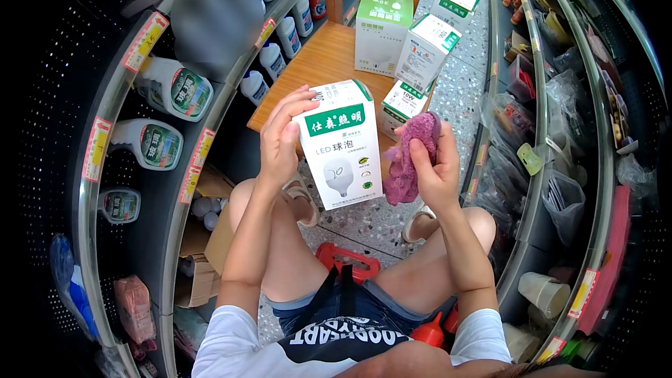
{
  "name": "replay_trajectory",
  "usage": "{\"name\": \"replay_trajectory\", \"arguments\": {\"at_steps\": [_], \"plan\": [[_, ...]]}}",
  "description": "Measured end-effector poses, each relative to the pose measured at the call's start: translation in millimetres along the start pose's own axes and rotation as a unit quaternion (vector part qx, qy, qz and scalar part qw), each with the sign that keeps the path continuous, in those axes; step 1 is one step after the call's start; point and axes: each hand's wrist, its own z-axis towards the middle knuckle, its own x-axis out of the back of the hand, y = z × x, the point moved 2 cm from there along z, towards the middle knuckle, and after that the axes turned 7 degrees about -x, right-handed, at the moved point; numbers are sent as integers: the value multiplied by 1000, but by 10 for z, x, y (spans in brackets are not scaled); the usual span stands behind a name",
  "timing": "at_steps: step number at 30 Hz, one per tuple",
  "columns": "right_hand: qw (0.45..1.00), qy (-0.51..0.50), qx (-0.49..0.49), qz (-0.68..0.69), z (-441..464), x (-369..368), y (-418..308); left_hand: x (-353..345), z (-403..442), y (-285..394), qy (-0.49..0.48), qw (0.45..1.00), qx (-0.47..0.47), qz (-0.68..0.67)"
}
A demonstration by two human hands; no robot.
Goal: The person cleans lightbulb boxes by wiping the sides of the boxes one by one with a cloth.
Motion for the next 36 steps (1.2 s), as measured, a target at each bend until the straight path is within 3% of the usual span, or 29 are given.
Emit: {"name": "replay_trajectory", "arguments": {"at_steps": [2, 5, 18, 36], "plan": [[976, -17, 93, -198, 36, 49, -81, -17, -24, -1, 3, 1000, -11, -3], [928, -22, 208, -310, 82, -79, -227, -64, -71, -17, 12, 1000, -19, -11], [848, -31, 282, -447, 157, -125, -109, -110, -153, 9, -1, 998, -56, -5], [837, -156, 215, -478, -383, 108, 255, -96, -137, -47, 17, 999, -48, 0]]}}
